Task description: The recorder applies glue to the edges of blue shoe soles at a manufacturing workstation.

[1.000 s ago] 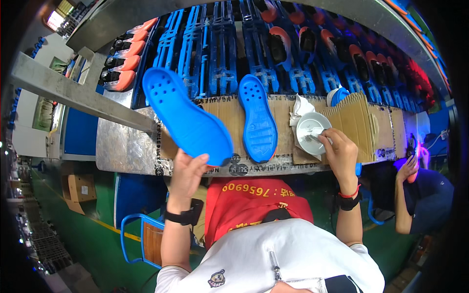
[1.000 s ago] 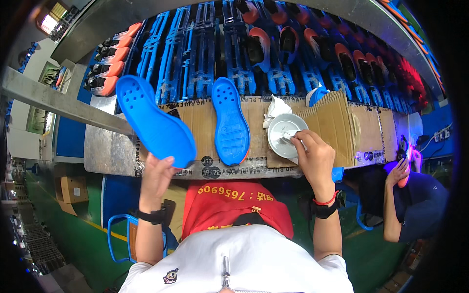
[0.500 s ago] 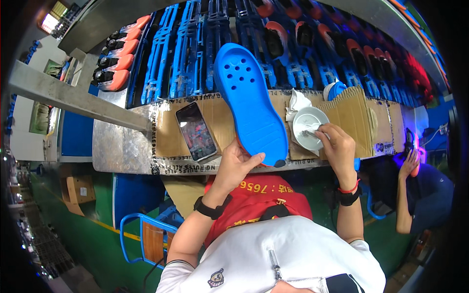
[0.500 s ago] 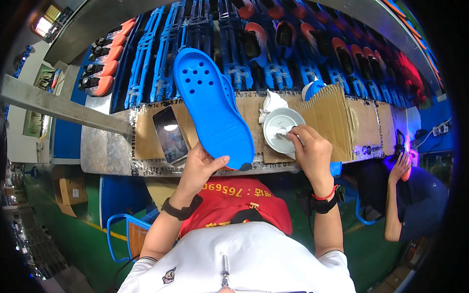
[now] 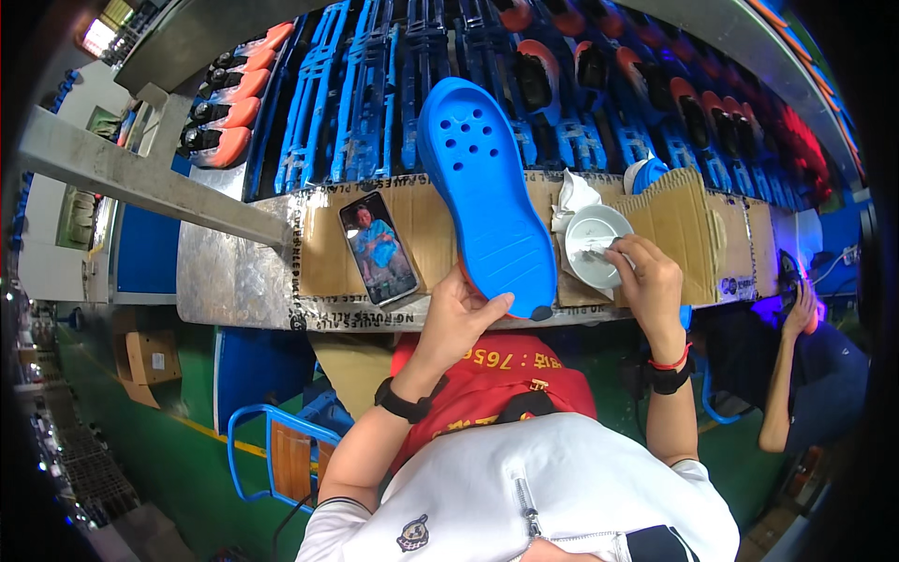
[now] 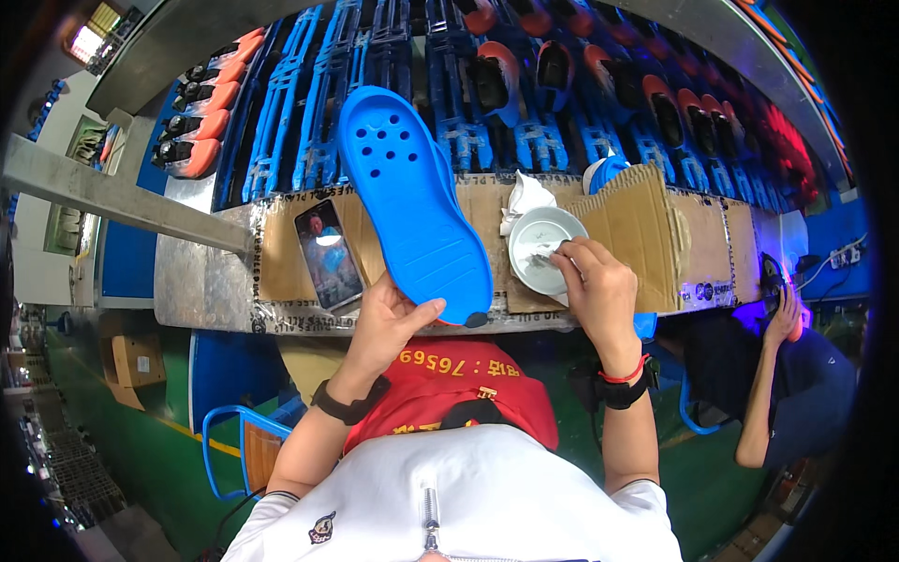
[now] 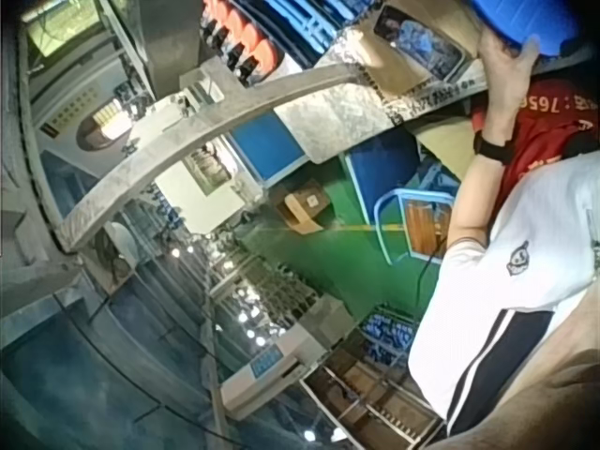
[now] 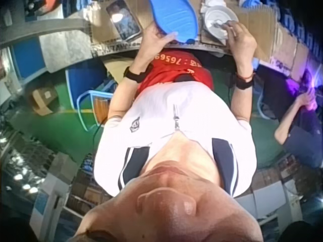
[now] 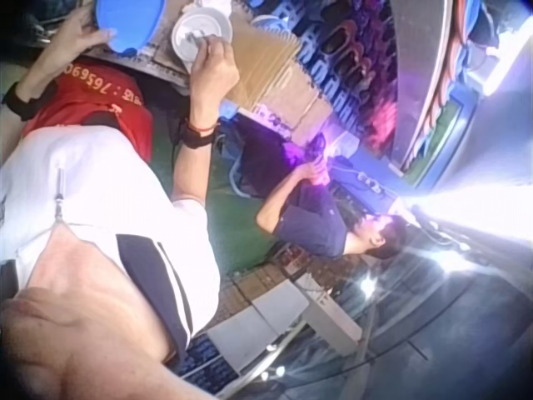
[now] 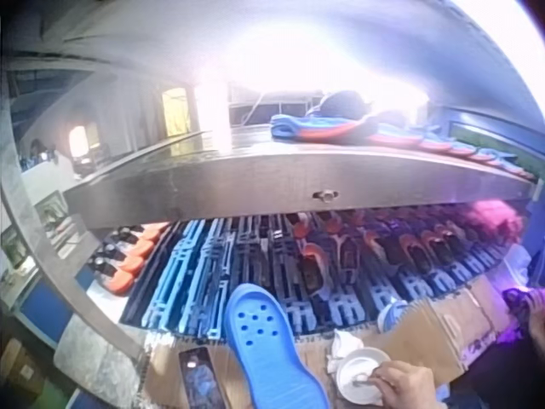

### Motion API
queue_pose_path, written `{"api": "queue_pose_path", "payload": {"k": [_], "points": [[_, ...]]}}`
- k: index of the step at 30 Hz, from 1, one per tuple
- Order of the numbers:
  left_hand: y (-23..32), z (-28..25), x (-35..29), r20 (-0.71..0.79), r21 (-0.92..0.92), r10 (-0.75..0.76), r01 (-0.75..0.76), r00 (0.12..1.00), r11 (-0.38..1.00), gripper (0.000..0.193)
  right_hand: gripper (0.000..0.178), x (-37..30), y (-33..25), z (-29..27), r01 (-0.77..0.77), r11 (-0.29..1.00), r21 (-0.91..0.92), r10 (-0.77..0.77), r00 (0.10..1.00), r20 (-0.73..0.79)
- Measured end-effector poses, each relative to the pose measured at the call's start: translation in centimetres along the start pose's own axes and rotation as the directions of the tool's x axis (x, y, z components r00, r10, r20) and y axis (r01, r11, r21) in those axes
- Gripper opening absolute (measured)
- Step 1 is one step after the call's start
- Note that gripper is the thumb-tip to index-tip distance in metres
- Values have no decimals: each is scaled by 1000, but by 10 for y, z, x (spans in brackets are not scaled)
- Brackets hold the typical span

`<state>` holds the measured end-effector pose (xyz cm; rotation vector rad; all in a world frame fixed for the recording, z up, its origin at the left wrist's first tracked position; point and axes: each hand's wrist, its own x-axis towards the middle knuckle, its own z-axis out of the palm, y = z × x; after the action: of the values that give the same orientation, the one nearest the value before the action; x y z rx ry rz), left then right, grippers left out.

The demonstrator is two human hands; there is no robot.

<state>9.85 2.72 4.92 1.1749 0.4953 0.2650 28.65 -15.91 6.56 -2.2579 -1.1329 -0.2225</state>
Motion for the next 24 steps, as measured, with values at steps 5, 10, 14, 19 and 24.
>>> {"api": "queue_pose_path", "payload": {"k": [5, 10, 14, 19, 24], "points": [[-3, 0, 1, 14, -8, 28, -28, 1000, 1000, 45, 10, 2, -4, -2, -57, 998, 12, 57, 998, 33], [-4, 2, 1, 5, 30, 66, -66, 998, 997, 44, 9, 0, 1, -1, -5, 1000, 5, 5, 1000, -12], [-6, 0, 0, -20, 32, 54, -53, 998, 998, 44, 9, 2, 2, -2, 2, 1000, -10, -2, 999, -48], [-3, -1, -3, -50, 39, 0, 2, 999, 999, 45, 8, 1, 3, 3, 33, 999, -24, -34, 998, -47], [0, 2, -3, -43, 36, 5, -3, 999, 999, 45, 7, -1, 2, 6, 23, 999, -30, -23, 1000, -4]]}}
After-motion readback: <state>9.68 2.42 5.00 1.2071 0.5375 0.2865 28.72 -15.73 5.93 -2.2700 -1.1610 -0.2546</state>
